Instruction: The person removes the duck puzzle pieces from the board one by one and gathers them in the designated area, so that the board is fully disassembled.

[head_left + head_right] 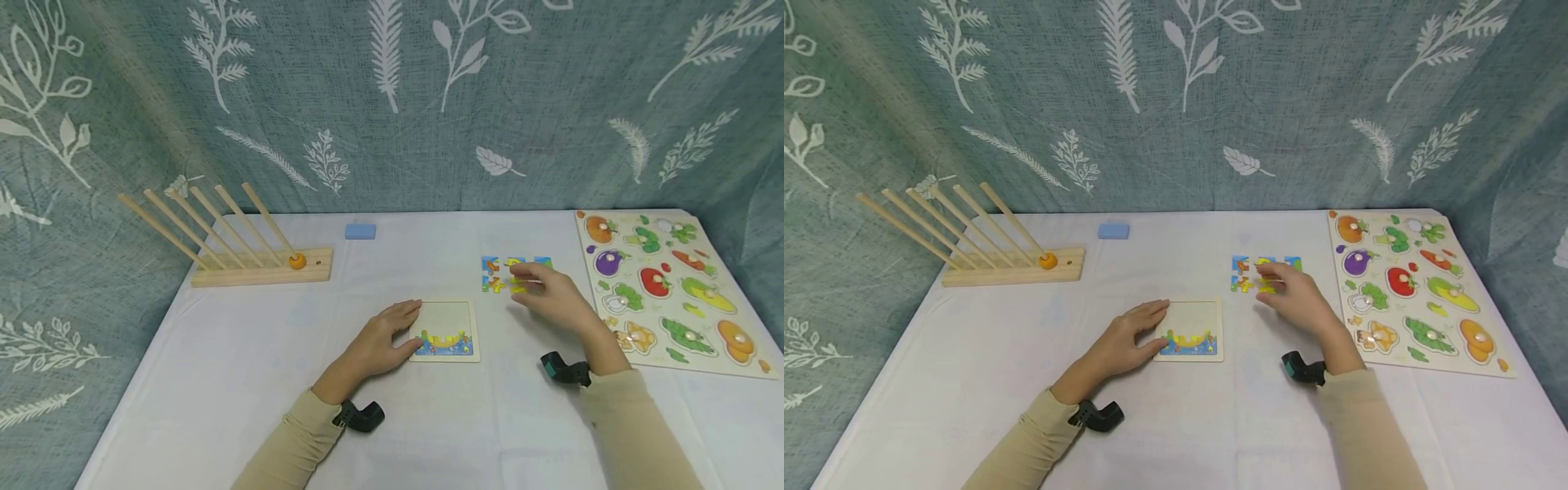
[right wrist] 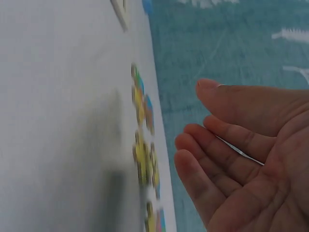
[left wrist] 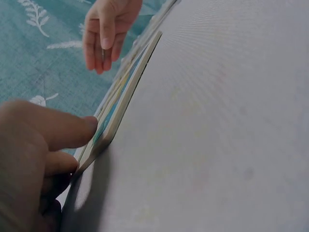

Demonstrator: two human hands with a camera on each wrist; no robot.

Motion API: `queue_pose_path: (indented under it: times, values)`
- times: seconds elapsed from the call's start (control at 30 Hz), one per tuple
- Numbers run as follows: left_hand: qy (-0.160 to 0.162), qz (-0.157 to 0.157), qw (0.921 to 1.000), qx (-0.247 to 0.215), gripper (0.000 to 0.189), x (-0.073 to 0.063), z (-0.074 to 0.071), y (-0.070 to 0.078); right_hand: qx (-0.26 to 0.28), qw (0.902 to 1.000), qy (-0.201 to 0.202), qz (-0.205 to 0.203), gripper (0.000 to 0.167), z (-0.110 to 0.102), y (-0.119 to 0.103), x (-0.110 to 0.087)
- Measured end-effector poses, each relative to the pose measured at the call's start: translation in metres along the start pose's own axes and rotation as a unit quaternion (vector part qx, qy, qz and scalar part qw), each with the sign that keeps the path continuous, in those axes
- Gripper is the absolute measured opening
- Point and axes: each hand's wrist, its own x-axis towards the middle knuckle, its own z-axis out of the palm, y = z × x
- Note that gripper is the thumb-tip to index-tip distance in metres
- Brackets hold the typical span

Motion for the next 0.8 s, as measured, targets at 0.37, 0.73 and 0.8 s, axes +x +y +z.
queue_pose_path:
  times: [0.37,0.73,0.8]
  values:
    - [-0.021,-0.001,0.9998,0.001,0.066,-0.001,-0.003,0.002,0.020,0.9909,-0.089,-0.099,0.048,0.046,-0.036,-0.002]
    - [-0.034,0.020,0.9991,0.016,0.067,-0.001,-0.003,-0.002,0.055,0.9767,-0.165,-0.126,0.045,0.083,-0.057,-0.007]
    - [-0.037,0.022,0.9990,0.016,0.068,-0.001,-0.003,-0.002,0.055,0.9778,-0.161,-0.123,0.043,0.090,-0.058,-0.007]
